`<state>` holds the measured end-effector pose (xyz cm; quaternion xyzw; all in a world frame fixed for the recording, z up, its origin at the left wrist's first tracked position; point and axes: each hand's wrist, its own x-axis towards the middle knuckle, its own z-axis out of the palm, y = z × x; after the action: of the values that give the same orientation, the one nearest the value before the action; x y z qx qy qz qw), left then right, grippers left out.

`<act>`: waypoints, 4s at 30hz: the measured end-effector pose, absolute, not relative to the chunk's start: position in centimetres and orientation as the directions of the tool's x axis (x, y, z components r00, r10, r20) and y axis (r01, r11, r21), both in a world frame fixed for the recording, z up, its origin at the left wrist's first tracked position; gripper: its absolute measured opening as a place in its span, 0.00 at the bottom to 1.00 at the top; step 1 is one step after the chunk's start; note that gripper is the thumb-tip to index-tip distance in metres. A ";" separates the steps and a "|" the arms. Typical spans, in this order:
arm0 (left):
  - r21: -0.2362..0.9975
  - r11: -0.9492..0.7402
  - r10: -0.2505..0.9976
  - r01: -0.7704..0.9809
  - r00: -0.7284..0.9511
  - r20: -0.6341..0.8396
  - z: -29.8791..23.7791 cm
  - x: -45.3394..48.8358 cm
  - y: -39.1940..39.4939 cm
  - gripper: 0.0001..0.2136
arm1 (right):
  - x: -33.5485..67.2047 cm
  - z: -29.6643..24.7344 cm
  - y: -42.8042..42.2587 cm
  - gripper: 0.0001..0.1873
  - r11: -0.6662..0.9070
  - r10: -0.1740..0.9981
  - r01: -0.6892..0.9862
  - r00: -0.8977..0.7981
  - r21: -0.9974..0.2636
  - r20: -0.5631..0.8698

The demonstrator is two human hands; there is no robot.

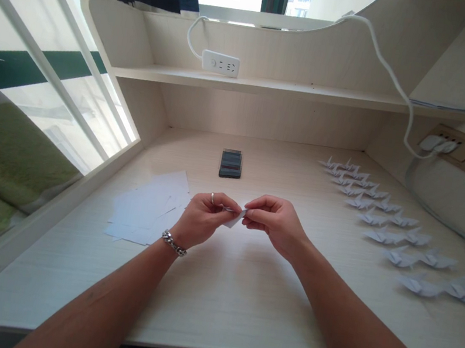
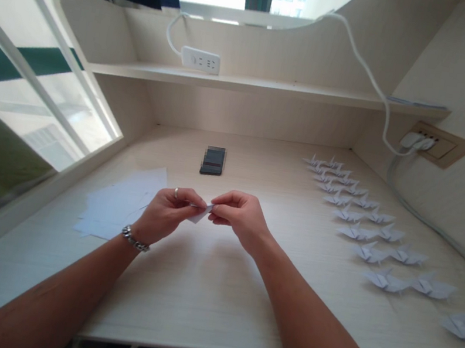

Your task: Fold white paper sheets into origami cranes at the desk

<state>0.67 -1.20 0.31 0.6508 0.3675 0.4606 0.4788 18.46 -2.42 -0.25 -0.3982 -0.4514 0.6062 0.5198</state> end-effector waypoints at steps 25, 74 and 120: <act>0.971 -0.234 0.937 0.051 0.277 0.212 0.3 0.7 -1.2 0.05 | 18.6 -0.4 -2.2 0.10 -0.048 0.992 -0.237 -0.122 -0.970 -0.020; 0.974 0.120 0.919 -0.191 0.393 -0.036 0.3 0.0 -0.5 0.14 | 18.4 -0.7 -2.2 0.12 -0.004 0.994 -0.098 -0.110 -0.995 0.007; 0.981 -0.182 0.963 -0.072 0.191 0.192 -0.4 1.0 -0.7 0.13 | 18.2 -0.9 -2.0 0.16 0.014 0.988 -0.140 -0.149 -0.990 0.035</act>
<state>0.96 -0.70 -0.43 0.5783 0.3850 0.5065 0.5108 18.21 -1.99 -0.90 -0.4188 -0.5066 0.5636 0.5003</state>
